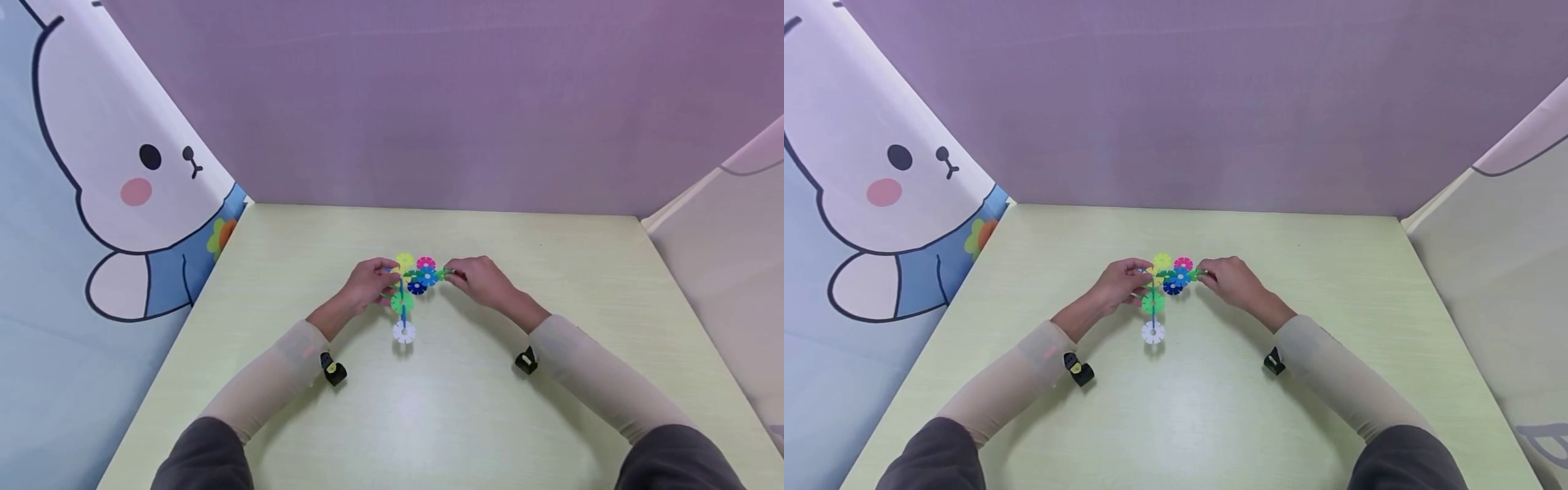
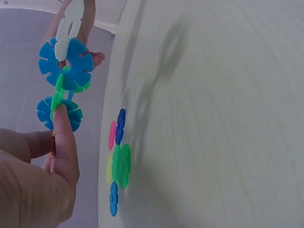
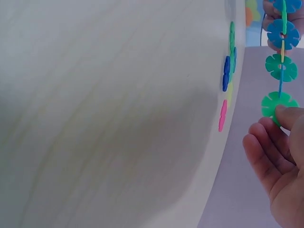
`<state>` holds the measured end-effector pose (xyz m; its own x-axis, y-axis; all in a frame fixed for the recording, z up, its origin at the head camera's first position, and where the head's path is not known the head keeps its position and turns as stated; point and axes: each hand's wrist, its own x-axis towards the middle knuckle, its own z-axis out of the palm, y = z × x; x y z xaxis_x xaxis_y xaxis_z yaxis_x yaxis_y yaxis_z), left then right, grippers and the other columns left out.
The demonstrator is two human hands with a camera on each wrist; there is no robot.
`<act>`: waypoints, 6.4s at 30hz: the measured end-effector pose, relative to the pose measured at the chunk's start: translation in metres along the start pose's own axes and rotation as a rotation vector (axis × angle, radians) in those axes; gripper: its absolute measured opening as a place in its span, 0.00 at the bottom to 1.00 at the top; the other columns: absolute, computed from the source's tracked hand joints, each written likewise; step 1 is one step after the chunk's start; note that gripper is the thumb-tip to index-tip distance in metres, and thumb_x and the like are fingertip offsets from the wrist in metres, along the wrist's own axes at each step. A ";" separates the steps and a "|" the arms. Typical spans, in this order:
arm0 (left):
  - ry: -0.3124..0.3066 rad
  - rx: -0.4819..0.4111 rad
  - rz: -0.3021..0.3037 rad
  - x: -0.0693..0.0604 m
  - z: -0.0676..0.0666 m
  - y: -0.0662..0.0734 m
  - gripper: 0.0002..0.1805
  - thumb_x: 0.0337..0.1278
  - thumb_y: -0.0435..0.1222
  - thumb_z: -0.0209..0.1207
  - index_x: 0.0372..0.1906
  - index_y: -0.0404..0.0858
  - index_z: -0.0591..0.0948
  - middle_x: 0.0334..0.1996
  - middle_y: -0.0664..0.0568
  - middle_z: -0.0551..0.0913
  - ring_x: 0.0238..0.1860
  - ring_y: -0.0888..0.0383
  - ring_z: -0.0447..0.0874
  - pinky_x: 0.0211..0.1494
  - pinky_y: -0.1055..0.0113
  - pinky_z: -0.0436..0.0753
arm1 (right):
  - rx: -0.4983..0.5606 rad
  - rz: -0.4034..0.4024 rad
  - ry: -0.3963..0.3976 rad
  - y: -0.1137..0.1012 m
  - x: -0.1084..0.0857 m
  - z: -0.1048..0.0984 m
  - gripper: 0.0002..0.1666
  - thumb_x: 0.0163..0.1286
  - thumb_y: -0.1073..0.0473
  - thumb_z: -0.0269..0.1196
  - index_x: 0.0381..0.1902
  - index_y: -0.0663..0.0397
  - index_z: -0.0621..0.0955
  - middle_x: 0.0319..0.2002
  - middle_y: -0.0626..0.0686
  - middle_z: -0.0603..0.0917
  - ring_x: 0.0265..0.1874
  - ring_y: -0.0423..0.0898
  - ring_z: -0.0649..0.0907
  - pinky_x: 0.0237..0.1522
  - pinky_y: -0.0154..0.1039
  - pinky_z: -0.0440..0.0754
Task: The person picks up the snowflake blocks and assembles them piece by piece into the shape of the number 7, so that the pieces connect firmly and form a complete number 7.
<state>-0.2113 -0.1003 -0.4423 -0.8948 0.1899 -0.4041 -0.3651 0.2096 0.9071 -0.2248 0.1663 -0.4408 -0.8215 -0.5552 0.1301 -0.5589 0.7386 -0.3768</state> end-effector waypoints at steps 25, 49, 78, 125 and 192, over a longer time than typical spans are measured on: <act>0.016 -0.018 -0.026 0.007 0.004 0.001 0.19 0.72 0.36 0.60 0.64 0.42 0.79 0.42 0.49 0.82 0.32 0.58 0.84 0.29 0.68 0.86 | 0.016 -0.036 0.098 0.001 -0.006 0.004 0.08 0.71 0.60 0.67 0.43 0.58 0.87 0.27 0.50 0.86 0.21 0.39 0.74 0.28 0.33 0.73; -0.108 -0.056 -0.054 0.001 -0.008 -0.001 0.20 0.73 0.35 0.58 0.66 0.40 0.74 0.40 0.50 0.80 0.31 0.59 0.83 0.31 0.65 0.88 | 0.080 -0.037 0.025 -0.008 0.003 -0.007 0.07 0.73 0.58 0.65 0.43 0.54 0.86 0.26 0.48 0.84 0.22 0.39 0.73 0.31 0.35 0.74; -0.012 0.413 0.188 -0.004 -0.004 0.005 0.20 0.71 0.47 0.60 0.61 0.43 0.81 0.60 0.48 0.80 0.62 0.50 0.76 0.65 0.55 0.79 | 0.137 0.030 -0.002 -0.023 -0.005 0.006 0.08 0.74 0.56 0.65 0.44 0.53 0.87 0.26 0.46 0.84 0.21 0.38 0.73 0.25 0.32 0.73; 0.000 1.174 0.492 -0.019 -0.003 0.007 0.31 0.58 0.50 0.71 0.65 0.46 0.81 0.56 0.49 0.84 0.52 0.54 0.83 0.58 0.55 0.84 | 0.154 0.052 -0.095 -0.035 0.004 0.011 0.11 0.74 0.61 0.62 0.49 0.59 0.85 0.36 0.51 0.88 0.31 0.42 0.80 0.41 0.39 0.85; -0.041 1.192 0.472 -0.018 0.001 0.001 0.28 0.59 0.49 0.71 0.63 0.45 0.82 0.56 0.49 0.85 0.55 0.53 0.84 0.57 0.55 0.85 | 0.342 0.359 -0.113 -0.013 0.025 0.016 0.16 0.78 0.53 0.59 0.55 0.58 0.80 0.36 0.55 0.84 0.32 0.47 0.80 0.31 0.36 0.79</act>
<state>-0.1956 -0.1029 -0.4343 -0.8578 0.5050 -0.0959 0.4576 0.8352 0.3050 -0.2363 0.1367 -0.4468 -0.9269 -0.3416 -0.1557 -0.1592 0.7333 -0.6610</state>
